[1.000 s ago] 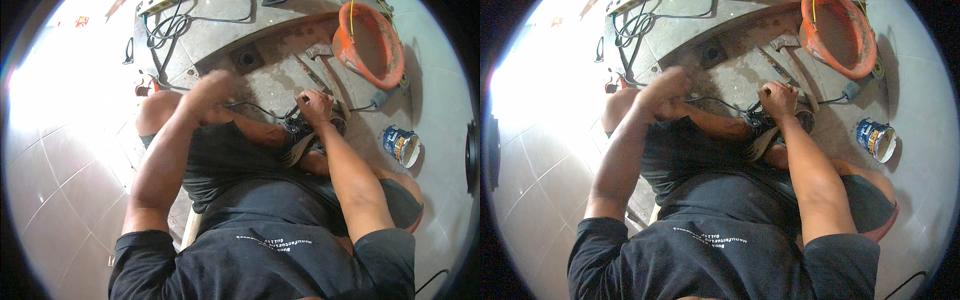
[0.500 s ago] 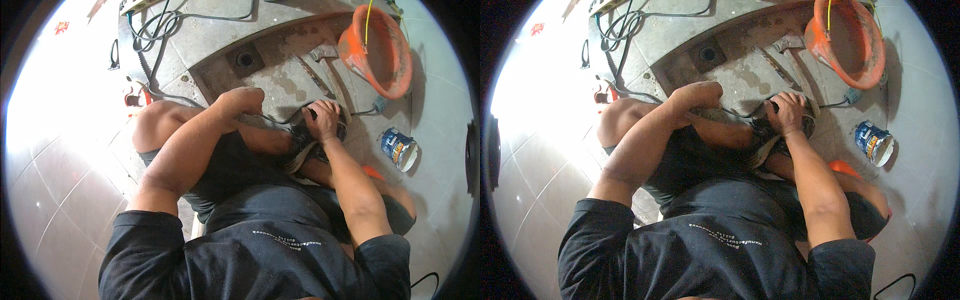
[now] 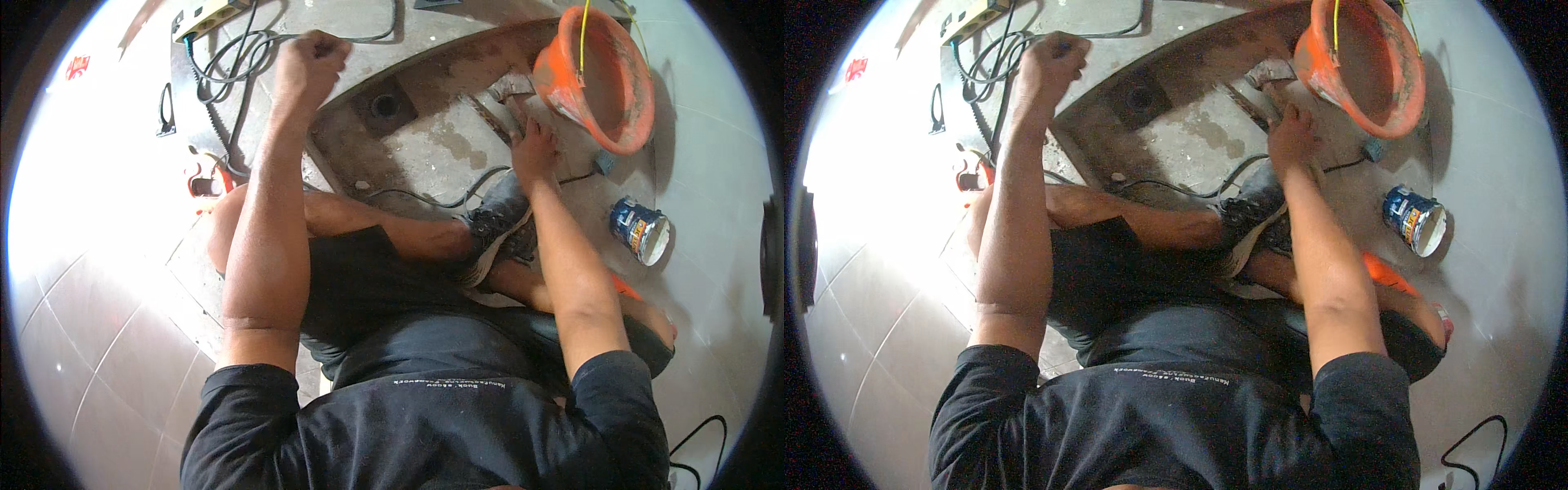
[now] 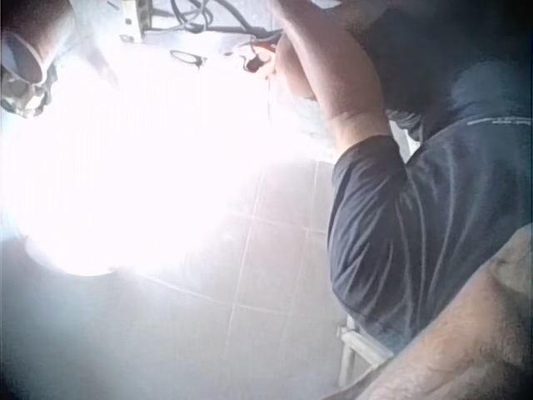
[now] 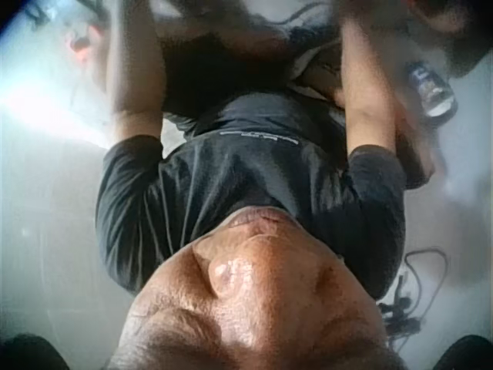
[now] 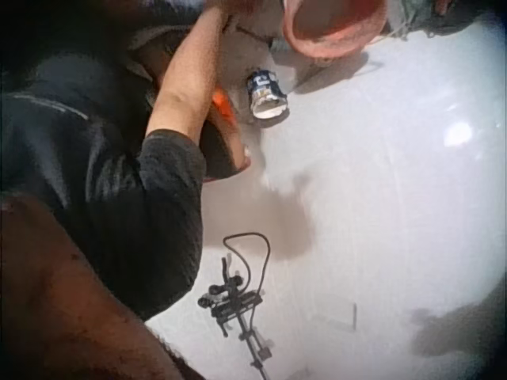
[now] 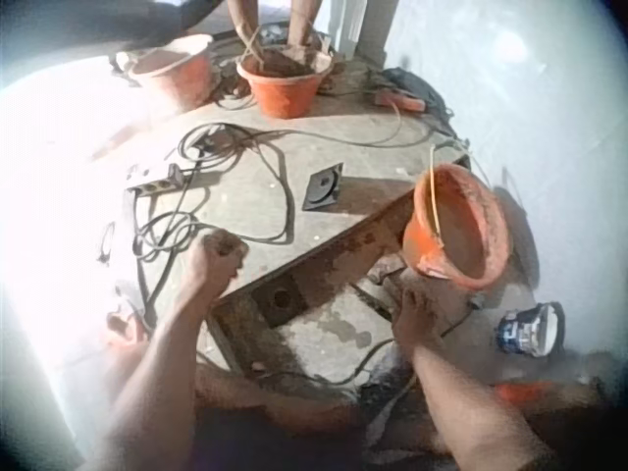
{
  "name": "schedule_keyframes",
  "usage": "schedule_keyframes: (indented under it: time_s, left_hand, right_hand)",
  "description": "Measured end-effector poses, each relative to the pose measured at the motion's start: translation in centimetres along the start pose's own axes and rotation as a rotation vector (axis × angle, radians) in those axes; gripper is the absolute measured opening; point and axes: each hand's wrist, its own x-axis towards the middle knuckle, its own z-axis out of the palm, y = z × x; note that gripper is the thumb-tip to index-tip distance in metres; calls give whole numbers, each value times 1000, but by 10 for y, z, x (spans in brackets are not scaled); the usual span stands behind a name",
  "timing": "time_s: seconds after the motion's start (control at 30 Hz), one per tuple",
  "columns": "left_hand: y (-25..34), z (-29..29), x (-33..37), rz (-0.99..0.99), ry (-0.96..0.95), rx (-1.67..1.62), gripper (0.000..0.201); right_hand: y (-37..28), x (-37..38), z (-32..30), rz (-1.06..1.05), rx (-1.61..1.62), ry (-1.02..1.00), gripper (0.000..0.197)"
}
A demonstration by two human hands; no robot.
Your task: The person sits on a tiled floor and installs a black circular drain cover into a square hole. They use a hammer to tap the cover into place and later apply a grey cement-like substance around the edges using a trowel.
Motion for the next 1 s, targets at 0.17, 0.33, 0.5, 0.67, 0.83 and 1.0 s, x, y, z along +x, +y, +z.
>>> schedule_keyframes:
  time_s: [0.17, 0.33, 0.5, 0.67, 0.83, 1.0]
  left_hand:
    - [-62, -13, 19, -57, 137, -410, 36]
    - [-34, -6, 9, -103, -3, -131, 40]
    - [-25, -17, 2, -30, 106, -172, 41]
    - [-61, -21, 27, -93, 139, -138, 31]
    - [-56, -17, 11, -122, 90, -382, 33]
    - [-30, 2, -8, -115, -32, -334, 32]
  right_hand:
    - [24, 53, 13, -188, -163, -240, 59]
    - [29, 46, -8, -311, 100, -131, 52]
    - [4, -7, -81, -67, 687, -407, 26]
    - [-16, -89, -182, 277, 1404, -708, 19]
    - [0, -139, -228, 364, 1586, -1227, 21]
    - [7, -156, -186, 370, 1437, -1161, 19]
